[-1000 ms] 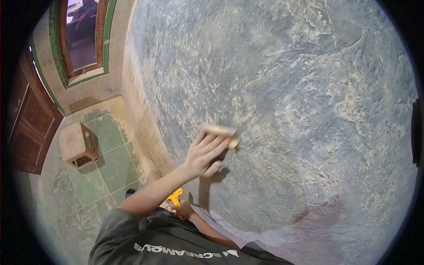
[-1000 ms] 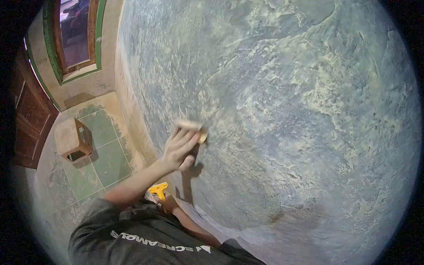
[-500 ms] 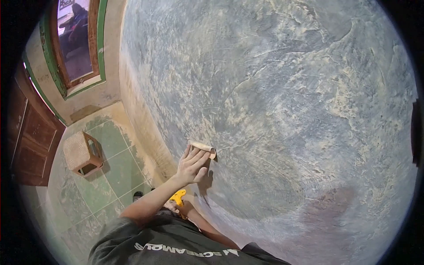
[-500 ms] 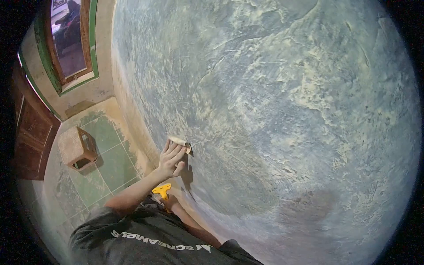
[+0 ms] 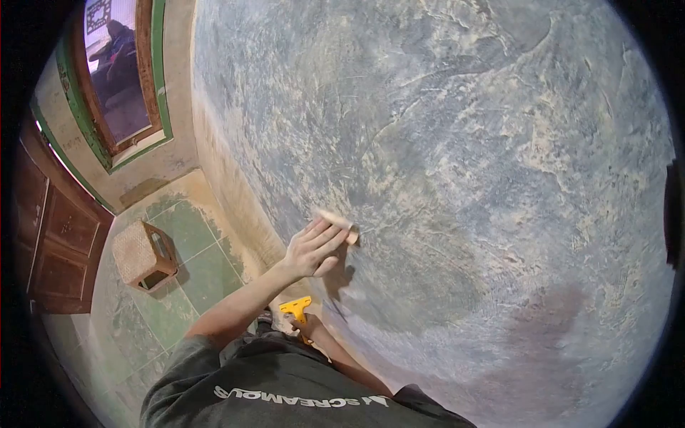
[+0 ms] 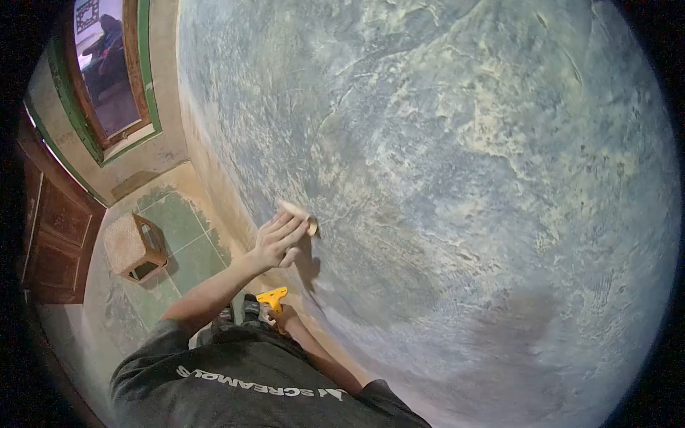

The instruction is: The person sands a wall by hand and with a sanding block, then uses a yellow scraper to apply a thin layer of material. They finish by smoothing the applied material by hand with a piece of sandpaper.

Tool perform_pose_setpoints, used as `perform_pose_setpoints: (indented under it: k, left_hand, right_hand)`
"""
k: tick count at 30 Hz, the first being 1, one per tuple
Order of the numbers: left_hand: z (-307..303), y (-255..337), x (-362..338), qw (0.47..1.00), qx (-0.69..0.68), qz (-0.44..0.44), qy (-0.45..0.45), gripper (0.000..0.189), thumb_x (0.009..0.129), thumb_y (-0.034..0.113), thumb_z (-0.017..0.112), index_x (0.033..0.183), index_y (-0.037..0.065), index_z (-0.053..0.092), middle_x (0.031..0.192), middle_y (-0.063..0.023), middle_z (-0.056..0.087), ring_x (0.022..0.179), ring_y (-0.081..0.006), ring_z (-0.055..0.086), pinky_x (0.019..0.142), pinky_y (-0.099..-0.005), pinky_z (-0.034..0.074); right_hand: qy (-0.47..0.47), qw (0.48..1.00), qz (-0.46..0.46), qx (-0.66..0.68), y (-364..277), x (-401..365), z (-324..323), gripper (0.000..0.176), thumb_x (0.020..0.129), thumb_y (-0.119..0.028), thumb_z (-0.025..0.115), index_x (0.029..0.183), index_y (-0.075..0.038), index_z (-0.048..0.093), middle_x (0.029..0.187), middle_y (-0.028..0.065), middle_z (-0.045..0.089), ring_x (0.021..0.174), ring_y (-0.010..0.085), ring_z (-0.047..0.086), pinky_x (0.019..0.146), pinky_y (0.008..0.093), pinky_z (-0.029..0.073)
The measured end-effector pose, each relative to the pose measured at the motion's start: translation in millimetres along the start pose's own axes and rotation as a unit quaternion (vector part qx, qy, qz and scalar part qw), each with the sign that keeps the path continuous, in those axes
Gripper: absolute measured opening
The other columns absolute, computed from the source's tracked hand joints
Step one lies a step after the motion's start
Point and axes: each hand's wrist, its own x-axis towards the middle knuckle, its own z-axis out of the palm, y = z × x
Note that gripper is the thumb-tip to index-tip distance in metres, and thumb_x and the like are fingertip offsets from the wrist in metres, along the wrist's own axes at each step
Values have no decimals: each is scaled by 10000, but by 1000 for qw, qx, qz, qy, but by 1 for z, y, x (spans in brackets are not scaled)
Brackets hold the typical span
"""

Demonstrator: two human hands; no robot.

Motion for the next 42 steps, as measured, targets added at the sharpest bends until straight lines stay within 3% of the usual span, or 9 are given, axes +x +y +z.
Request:
perform_pose_setpoints:
  k: [7, 13, 21, 23, 27, 33, 37, 39, 42]
  left_hand:
    - [-17, 47, 138, 995, -24, 49, 81, 477, 908, 291, 502, 1308, 36, 551, 1326, -147, 553, 1234, -364, 514, 1066, -477, 382]
    - [26, 45, -53, 989, -66, -37, -128, 518, 901, 278, 517, 1344, 10, 510, 1370, -156, 517, 1294, -363, 452, 1124, -496, 280]
    - [-7, 64, 121, 996, -47, 40, 66, 488, 897, 275, 516, 1301, 4, 545, 1313, -155, 555, 1220, -385, 506, 1065, -476, 360]
    - [21, 51, 44, 998, -55, 27, -3, 495, 858, 262, 551, 1267, -17, 560, 1254, -179, 580, 1162, -382, 544, 1043, -491, 379]
    - [45, 44, -68, 996, -32, -16, -84, 525, 828, 271, 586, 1232, -63, 559, 1241, -217, 573, 1163, -411, 531, 1044, -519, 364]
    - [-11, 60, 123, 989, -80, -57, 111, 516, 846, 156, 496, 1299, -91, 498, 1304, -263, 517, 1243, -474, 442, 1091, -530, 297]
    - [52, 82, -15, 987, -138, -73, -26, 494, 862, 217, 547, 1284, -40, 535, 1313, -220, 528, 1233, -425, 470, 1060, -533, 341]
    - [64, 93, -96, 974, -160, -41, -156, 536, 869, 276, 568, 1297, -44, 517, 1344, -210, 504, 1252, -416, 451, 1081, -540, 305]
    - [58, 92, -85, 973, -125, -51, -187, 591, 871, 285, 563, 1338, -63, 464, 1376, -225, 466, 1287, -429, 406, 1106, -549, 251]
  right_hand:
    - [-4, 991, -84, 99, -31, -18, -1, 411, 859, -352, 704, 1006, 14, 588, 735, 97, 642, 504, 147, 585, 450, 277, 457]
    - [15, 992, 6, -121, -10, 16, -12, 548, 807, -505, 674, 947, 23, 637, 742, 141, 674, 582, 214, 659, 563, 342, 527]
    - [33, 992, -98, 78, -32, -21, -3, 493, 841, -433, 691, 904, 52, 632, 688, 111, 651, 557, 199, 610, 508, 326, 470]
    - [174, 957, -164, -167, -48, -31, -7, 591, 812, -524, 684, 931, 53, 635, 699, 128, 658, 586, 236, 620, 557, 345, 486]
    - [49, 993, 3, -105, 7, 14, 2, 619, 758, -520, 670, 981, 57, 643, 764, 173, 689, 705, 284, 675, 674, 358, 517]
    - [83, 992, -91, 37, -2, -12, 7, 439, 857, -414, 679, 946, 11, 619, 682, 69, 632, 513, 132, 585, 461, 292, 457]
    - [56, 988, -44, 136, -22, -37, 7, 304, 865, -249, 657, 1023, 1, 585, 712, 88, 622, 519, 151, 582, 465, 307, 466]
    - [83, 977, -194, -3, 44, 16, 18, 289, 866, -266, 621, 1033, -31, 604, 696, 91, 621, 529, 167, 592, 484, 325, 477]
    - [37, 987, -10, -156, 2, -43, 8, 464, 797, -500, 665, 948, -61, 660, 692, 54, 657, 567, 163, 597, 552, 322, 477]
